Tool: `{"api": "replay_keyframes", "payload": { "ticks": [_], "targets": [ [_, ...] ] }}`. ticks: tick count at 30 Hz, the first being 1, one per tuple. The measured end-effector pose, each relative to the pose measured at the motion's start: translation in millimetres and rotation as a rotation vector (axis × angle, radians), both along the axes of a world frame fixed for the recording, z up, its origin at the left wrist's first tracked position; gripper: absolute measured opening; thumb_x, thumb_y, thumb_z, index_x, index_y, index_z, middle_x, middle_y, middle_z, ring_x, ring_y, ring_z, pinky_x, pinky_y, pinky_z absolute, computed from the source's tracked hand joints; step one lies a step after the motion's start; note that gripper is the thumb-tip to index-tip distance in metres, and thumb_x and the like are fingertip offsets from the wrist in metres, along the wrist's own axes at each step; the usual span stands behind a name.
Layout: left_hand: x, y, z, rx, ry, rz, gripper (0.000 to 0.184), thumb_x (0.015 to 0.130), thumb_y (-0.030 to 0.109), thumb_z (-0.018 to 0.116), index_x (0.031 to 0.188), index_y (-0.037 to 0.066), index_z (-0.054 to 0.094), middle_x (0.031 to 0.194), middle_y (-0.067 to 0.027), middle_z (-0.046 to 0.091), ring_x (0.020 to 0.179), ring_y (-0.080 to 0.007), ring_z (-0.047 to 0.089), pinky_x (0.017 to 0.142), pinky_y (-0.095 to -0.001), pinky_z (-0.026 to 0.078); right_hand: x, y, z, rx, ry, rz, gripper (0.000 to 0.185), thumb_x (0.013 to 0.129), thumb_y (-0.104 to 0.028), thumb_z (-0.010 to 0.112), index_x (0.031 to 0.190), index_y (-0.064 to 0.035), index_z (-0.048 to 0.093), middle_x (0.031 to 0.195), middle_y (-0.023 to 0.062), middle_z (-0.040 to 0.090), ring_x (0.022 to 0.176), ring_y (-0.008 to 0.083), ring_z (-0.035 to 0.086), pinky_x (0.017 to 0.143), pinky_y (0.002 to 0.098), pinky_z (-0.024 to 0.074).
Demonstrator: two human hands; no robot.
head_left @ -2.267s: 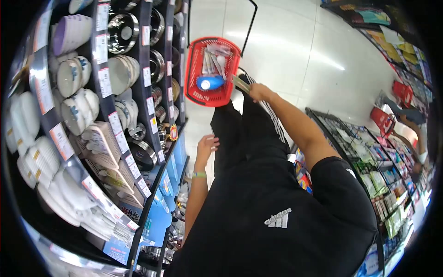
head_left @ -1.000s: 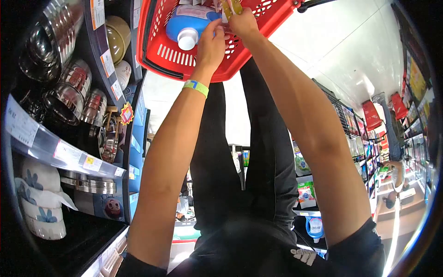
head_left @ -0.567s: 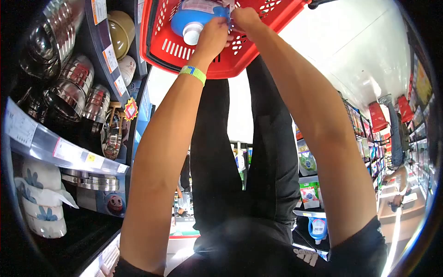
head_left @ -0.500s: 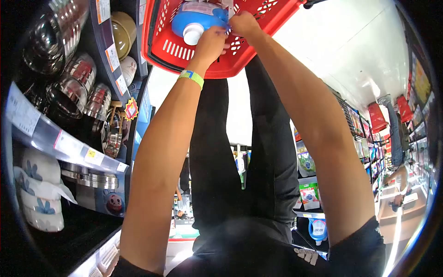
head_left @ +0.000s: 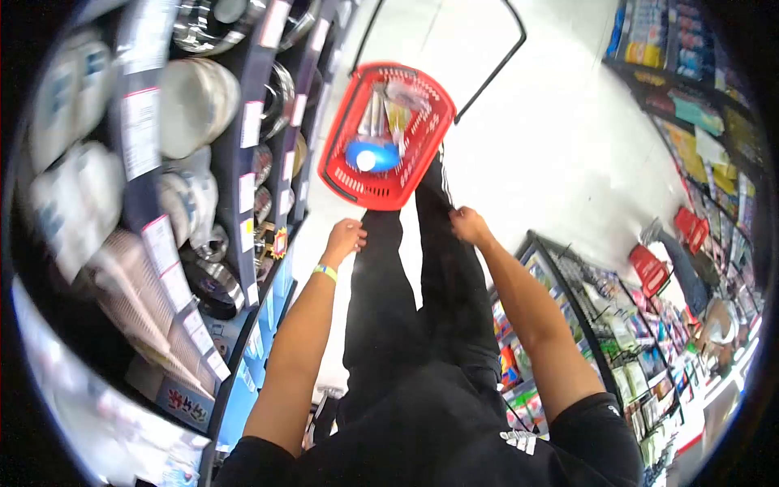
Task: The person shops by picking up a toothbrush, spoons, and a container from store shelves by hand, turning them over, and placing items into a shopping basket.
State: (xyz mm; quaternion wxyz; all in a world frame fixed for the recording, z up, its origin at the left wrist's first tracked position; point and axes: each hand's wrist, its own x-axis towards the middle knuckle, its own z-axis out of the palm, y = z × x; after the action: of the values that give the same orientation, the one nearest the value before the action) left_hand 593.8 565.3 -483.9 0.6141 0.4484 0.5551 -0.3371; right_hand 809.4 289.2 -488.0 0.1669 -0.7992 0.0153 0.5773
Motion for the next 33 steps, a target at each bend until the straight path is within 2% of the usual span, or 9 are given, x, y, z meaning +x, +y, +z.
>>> {"api": "replay_keyframes", "payload": {
  "ticks": [3,4,5,6,8,12,15,23,33],
  "targets": [
    [-15.9,9.8,50.1,0.017,-0.093,0.174,0.025,0.096,0.018,0.047,0.114,0.004,0.057,0.087,-0.0143,0.067,0.059,-0.0197,0.064,0.049,-0.0315,0.052,8.5,-46.1,53.7,0.002,0.022,0.034,0.040,0.086,-0.034,0.048,0.076,0.0003,0.066,0.085,0.0255,0.069,0.087,0.0409,0.066,0.080,0.0466,0.0512],
    [-8.7,13.3,75.6,0.028,-0.082,0.191,0.024,0.096,0.018,0.047,0.114,0.004,0.057,0.086,-0.0153,0.067,0.058,-0.0203,0.064,0.050,-0.0317,0.053,-2.6,-82.5,35.1,0.248,-0.171,0.174,0.036,0.086,-0.031,0.050,0.078,0.0000,0.067,0.078,0.0199,0.070,0.080,0.0385,0.067,0.077,0.0437,0.0531],
    [-11.1,13.8,86.9,0.052,-0.124,0.204,0.024,0.095,0.017,0.048,0.113,0.004,0.057,0.086,-0.0156,0.067,0.059,-0.0207,0.064,0.050,-0.0319,0.053,-2.0,-94.3,32.5,0.113,-0.039,-0.093,0.030,0.085,-0.026,0.053,0.084,0.0013,0.066,0.082,0.0195,0.069,0.078,0.0349,0.068,0.075,0.0397,0.0548],
    [-9.1,15.8,94.3,0.075,-0.161,0.220,0.024,0.095,0.017,0.049,0.113,0.004,0.057,0.086,-0.0159,0.068,0.060,-0.0211,0.065,0.051,-0.0322,0.053,-6.7,-130.5,-5.6,0.395,-0.098,0.148,0.027,0.085,-0.022,0.055,0.093,0.0026,0.064,0.087,0.0190,0.068,0.075,0.0309,0.068,0.071,0.0386,0.0556],
    [3.8,17.5,132.1,0.097,-0.196,0.298,0.024,0.094,0.016,0.050,0.114,0.004,0.056,0.085,-0.0156,0.068,0.060,-0.0213,0.065,0.051,-0.0321,0.053,16.8,-82.6,96.4,0.114,0.181,-0.512,0.027,0.087,-0.021,0.055,0.100,0.0019,0.063,0.092,0.0172,0.068,0.075,0.0278,0.067,0.066,0.0384,0.0556],
    [6.1,13.8,163.4,0.104,-0.313,0.406,0.028,0.090,0.013,0.055,0.116,0.002,0.054,0.084,-0.0131,0.067,0.062,-0.0220,0.066,0.055,-0.0318,0.054,33.3,-78.2,106.6,0.177,0.233,-0.521,0.024,0.092,-0.015,0.052,0.111,-0.0025,0.061,0.095,0.0135,0.068,0.081,0.0260,0.067,0.067,0.0408,0.0554],
    [-8.6,10.5,173.7,0.140,-0.289,0.405,0.028,0.095,0.022,0.055,0.118,0.005,0.057,0.098,-0.0135,0.068,0.079,-0.0231,0.070,0.065,-0.0343,0.057,46.9,-43.7,146.3,0.188,0.189,-0.419,0.025,0.092,-0.016,0.053,0.112,-0.0023,0.062,0.096,0.0129,0.068,0.082,0.0243,0.066,0.065,0.0371,0.0525],
    [-100.1,-28.4,167.7,0.255,-0.213,0.662,0.029,0.094,0.028,0.057,0.116,0.009,0.057,0.099,-0.0124,0.068,0.076,-0.0243,0.069,0.067,-0.0417,0.056,83.1,26.8,164.4,0.243,0.246,-0.096,0.029,0.091,-0.017,0.054,0.115,-0.0017,0.060,0.100,0.0143,0.068,0.085,0.0252,0.068,0.067,0.0361,0.0547],
    [-167.2,-133.0,214.9,0.305,-0.071,0.812,0.030,0.090,0.025,0.056,0.109,0.002,0.061,0.095,-0.0163,0.069,0.069,-0.0245,0.069,0.058,-0.0361,0.058,78.5,47.0,133.6,0.229,0.361,0.122,0.033,0.090,-0.019,0.047,0.118,-0.0043,0.059,0.104,0.0118,0.067,0.090,0.0244,0.067,0.077,0.0377,0.0536]
  ]
}}
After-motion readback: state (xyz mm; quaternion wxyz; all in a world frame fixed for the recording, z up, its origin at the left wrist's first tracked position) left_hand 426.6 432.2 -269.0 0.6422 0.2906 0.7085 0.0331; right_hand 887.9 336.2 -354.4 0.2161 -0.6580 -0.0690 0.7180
